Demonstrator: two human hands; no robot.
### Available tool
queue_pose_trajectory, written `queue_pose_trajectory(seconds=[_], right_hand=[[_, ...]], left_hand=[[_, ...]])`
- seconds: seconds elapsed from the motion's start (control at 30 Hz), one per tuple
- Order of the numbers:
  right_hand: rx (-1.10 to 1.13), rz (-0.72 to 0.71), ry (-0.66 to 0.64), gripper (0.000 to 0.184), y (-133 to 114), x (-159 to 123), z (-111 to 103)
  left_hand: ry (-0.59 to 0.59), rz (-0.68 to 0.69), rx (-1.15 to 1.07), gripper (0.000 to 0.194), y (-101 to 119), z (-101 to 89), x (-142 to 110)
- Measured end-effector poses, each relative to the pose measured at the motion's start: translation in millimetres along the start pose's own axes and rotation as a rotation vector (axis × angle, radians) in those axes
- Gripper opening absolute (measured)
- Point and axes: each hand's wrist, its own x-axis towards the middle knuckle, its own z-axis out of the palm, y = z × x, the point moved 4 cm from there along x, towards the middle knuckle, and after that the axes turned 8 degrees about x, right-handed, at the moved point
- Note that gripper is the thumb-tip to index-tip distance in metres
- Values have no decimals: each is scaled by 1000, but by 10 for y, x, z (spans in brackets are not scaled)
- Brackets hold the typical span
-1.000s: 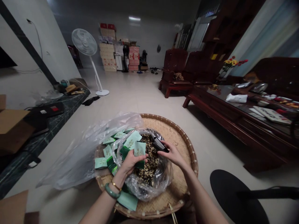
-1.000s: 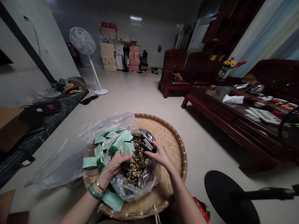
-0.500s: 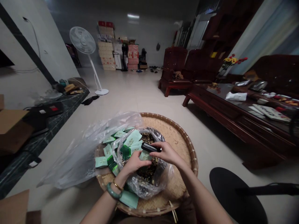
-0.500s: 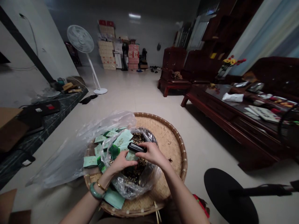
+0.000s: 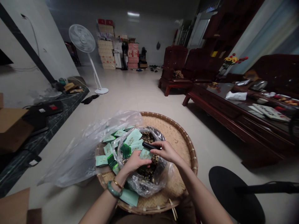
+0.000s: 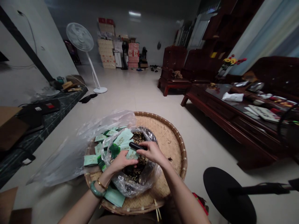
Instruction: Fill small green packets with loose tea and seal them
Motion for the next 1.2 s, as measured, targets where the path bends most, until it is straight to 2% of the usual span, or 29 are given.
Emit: queue_pose_trajectory(seconds=[0.2, 0.37, 0.47, 0.6, 0.77, 0.9, 0.97, 1.03, 1.13, 1.2], right_hand=[[236, 112, -26, 43, 75, 3, -40], [297, 184, -39, 49, 175, -11, -104], [219, 116, -54, 55, 177, -33, -61], [149, -15, -90, 63, 217, -56, 48], [140, 95, 102, 77, 580, -29, -31], [-183, 37, 83, 92, 767, -73, 82], [-391, -15, 101, 88, 796, -129, 189], [-549, -32, 142, 71, 806, -184, 269], [-630, -19, 179, 51, 812, -233, 283], [-619, -10, 203, 48, 815, -256, 239]], left_hand=[[-39, -14, -72, 24, -47, -3, 37], [-64, -49, -111, 26, 20, 17, 57], [-73, -34, -137, 29, 41, 28, 73], [-25, -9, -130, 33, 37, -19, 59], [84, -58, -193, 39, 31, -195, -36], [164, -44, -210, 43, 52, -264, -69], [168, -61, -254, 49, 39, -246, -60], [158, -77, -314, 53, 21, -219, -49], [147, -82, -355, 54, 6, -204, -44], [134, -78, -362, 52, 6, -204, -50]])
